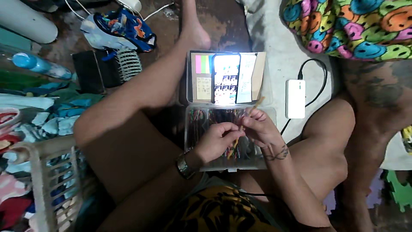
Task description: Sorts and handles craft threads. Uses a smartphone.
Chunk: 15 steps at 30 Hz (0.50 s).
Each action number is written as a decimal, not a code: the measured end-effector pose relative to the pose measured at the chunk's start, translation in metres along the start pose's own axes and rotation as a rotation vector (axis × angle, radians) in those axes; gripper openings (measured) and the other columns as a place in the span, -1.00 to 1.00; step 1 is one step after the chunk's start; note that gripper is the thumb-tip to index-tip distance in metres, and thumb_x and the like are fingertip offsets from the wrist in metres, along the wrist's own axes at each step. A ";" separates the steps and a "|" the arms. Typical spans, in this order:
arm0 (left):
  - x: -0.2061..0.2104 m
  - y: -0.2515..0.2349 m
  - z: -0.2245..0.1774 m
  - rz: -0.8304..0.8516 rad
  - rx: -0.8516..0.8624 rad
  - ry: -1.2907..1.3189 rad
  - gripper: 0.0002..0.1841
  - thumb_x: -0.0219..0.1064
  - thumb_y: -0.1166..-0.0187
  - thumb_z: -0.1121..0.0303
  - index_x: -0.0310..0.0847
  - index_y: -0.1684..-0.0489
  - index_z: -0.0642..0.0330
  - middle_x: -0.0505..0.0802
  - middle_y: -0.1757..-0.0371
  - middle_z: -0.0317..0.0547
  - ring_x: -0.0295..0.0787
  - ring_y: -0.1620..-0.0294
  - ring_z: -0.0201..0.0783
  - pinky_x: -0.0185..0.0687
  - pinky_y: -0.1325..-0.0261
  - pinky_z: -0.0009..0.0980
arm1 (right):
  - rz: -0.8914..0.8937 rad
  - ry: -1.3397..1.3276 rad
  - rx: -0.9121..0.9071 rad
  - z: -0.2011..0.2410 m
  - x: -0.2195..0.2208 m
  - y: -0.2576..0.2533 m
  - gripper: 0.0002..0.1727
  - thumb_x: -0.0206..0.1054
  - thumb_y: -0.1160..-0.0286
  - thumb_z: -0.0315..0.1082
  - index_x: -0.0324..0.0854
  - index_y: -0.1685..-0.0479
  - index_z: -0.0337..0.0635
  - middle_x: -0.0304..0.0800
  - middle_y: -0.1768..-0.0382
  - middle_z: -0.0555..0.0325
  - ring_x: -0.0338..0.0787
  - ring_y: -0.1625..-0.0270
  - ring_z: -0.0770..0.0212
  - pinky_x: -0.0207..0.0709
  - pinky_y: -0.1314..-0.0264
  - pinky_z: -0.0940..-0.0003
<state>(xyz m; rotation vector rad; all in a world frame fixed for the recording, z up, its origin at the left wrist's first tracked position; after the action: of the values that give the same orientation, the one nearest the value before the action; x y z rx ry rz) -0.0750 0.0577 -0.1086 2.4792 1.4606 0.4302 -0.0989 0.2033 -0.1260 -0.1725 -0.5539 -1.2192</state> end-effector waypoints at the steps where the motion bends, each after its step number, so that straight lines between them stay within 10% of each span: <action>1: -0.001 0.000 -0.002 -0.041 0.076 -0.146 -0.80 0.28 -0.71 0.34 0.78 0.08 0.29 0.80 0.20 -0.30 0.60 0.33 -0.68 0.52 0.21 -0.74 | -0.049 0.008 -0.026 0.001 0.001 -0.001 -0.88 0.63 -0.25 -0.29 0.79 0.50 0.12 0.81 0.49 0.39 0.73 0.43 0.55 0.65 0.29 0.61; 4: -0.003 -0.002 -0.002 -0.127 0.183 -0.290 -0.76 0.26 -0.71 0.33 0.80 0.07 0.32 0.82 0.16 -0.15 0.64 0.27 -0.60 0.55 0.14 -0.68 | -0.132 0.142 -0.134 0.005 -0.001 -0.005 -0.85 0.58 -0.32 -0.25 0.74 0.49 0.21 0.74 0.45 0.50 0.68 0.40 0.59 0.62 0.29 0.63; 7: -0.006 0.000 -0.003 -0.102 0.172 -0.205 -0.78 0.23 -0.73 0.36 0.77 0.10 0.31 0.81 0.18 -0.26 0.60 0.32 -0.68 0.53 0.21 -0.73 | -0.188 0.465 -0.216 0.019 -0.013 -0.015 -0.62 0.13 -0.73 0.13 0.73 0.31 0.21 0.78 0.30 0.58 0.70 0.25 0.63 0.60 0.17 0.63; 10: -0.002 0.002 0.001 -0.020 0.162 -0.147 -0.78 0.20 -0.74 0.37 0.74 0.10 0.31 0.81 0.16 -0.30 0.60 0.30 -0.69 0.53 0.18 -0.72 | -0.234 1.140 -0.369 0.037 -0.018 -0.031 -0.61 0.01 -0.77 -0.29 0.78 0.00 -0.28 0.79 0.02 0.01 0.73 -0.04 0.16 0.61 -0.14 0.18; 15: 0.009 0.004 0.008 0.082 0.153 -0.164 -0.76 0.19 -0.76 0.35 0.74 0.07 0.33 0.79 0.18 -0.24 0.60 0.29 -0.66 0.52 0.16 -0.70 | -0.002 1.606 -0.274 0.029 -0.018 -0.058 -0.59 0.11 -0.70 0.02 0.87 -0.17 0.21 0.67 -0.05 -0.12 0.61 -0.02 -0.20 0.47 0.04 -0.17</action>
<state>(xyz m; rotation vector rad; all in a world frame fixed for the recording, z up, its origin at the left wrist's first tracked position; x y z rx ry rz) -0.0643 0.0635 -0.1129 2.6289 1.3777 0.1295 -0.1658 0.2100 -0.1191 0.5649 1.0051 -1.0582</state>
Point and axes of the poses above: each hand's wrist, its own y-axis away from the middle knuckle, its own x-axis out of the palm, z = x × y, the point moved 5 cm from there along -y, towards the middle knuckle
